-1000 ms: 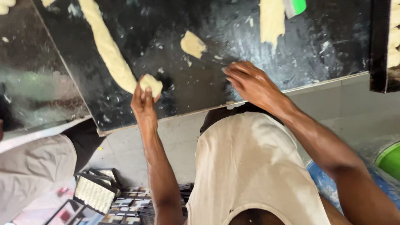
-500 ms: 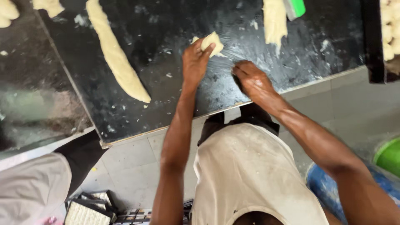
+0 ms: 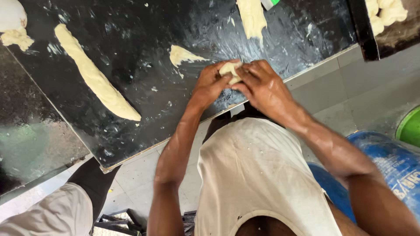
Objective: The person shapes pieces of dough by hand on a dark table, rolling and pinching them into small rounds before placing them onto a baking tray.
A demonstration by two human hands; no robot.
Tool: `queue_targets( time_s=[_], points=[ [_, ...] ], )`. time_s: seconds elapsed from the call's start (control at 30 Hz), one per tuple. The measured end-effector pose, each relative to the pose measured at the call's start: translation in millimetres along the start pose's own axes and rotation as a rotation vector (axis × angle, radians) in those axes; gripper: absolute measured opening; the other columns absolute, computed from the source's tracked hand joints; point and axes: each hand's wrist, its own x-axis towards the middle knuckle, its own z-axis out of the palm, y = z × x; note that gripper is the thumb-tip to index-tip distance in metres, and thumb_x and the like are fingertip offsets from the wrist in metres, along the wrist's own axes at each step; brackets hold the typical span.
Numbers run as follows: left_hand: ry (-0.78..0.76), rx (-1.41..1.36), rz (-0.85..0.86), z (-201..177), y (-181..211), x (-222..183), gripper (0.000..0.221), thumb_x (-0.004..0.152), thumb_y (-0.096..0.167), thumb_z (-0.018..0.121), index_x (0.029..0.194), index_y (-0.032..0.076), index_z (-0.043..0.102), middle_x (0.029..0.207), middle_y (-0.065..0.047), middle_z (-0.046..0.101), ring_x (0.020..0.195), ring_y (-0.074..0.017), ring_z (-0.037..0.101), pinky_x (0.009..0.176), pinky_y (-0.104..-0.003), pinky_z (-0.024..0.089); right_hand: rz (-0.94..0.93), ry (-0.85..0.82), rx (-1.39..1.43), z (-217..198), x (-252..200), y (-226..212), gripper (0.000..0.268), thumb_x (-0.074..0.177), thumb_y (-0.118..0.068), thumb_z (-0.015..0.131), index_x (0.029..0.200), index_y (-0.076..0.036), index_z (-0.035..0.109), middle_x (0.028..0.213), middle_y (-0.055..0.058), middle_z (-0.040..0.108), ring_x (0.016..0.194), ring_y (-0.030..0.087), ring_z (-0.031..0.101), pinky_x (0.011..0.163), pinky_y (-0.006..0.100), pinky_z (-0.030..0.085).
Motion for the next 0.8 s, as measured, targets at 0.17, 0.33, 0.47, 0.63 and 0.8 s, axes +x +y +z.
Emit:
queue_targets(
  time_s=[0.17,0.33,0.47,0.63,0.8],
  points=[
    [-0.011,-0.400,-0.237,11.6,-0.2,5.8,0.052,0.089,-0.002,0.062,0.141,0.004,0.060,0.101,-0.003,0.060,0.087,-0.0136,0.056,0.098,-0.042,0.060,-0.085,0.246,0.183,4.8,-9.9,25.8,0.033,0.083,-0.002,0.086,0.110,-0.004,0.069,0.121,0.015,0.058,0.117,0.034,0.055,0.095,0.048,0.050],
    [-0.100,-0.485,0.093,29.4,14.0,25.3,0.034,0.091,-0.007,0.066,0.122,0.006,0.063,0.126,0.003,0.060,0.122,-0.0163,0.064,0.109,-0.040,0.056,0.597,-0.148,1.246,-0.8,-5.9,93.0,0.053,0.078,-0.007,0.080,0.128,-0.016,0.066,0.123,0.006,0.066,0.104,0.014,0.067,0.091,0.029,0.059],
    [0.049,0.345,0.100,34.7,22.4,48.3,0.046,0.087,0.005,0.079,0.131,0.004,0.063,0.116,-0.009,0.070,0.105,-0.0201,0.068,0.094,-0.039,0.058,0.477,-0.098,0.865,-5.3,3.7,108.5,0.024,0.095,-0.003,0.079,0.119,-0.007,0.077,0.111,0.012,0.071,0.087,0.017,0.062,0.073,0.031,0.052],
    [0.106,-0.029,-0.275,43.1,-3.0,75.4,0.034,0.097,0.002,0.059,0.130,0.001,0.069,0.116,-0.011,0.077,0.104,-0.0212,0.075,0.091,-0.038,0.065,-0.124,0.058,0.116,-25.9,-5.4,106.5,0.038,0.087,-0.020,0.083,0.118,-0.005,0.066,0.122,0.011,0.065,0.114,0.029,0.064,0.097,0.040,0.057],
    [0.017,-0.550,-0.413,65.1,-16.7,109.2,0.027,0.110,0.001,0.050,0.129,-0.006,0.068,0.118,-0.017,0.074,0.102,-0.0279,0.072,0.089,-0.045,0.063,-0.107,0.163,-0.010,-49.7,-22.1,128.7,0.032,0.092,-0.016,0.080,0.119,-0.008,0.065,0.123,0.010,0.065,0.123,0.027,0.063,0.105,0.041,0.056]
  ],
)
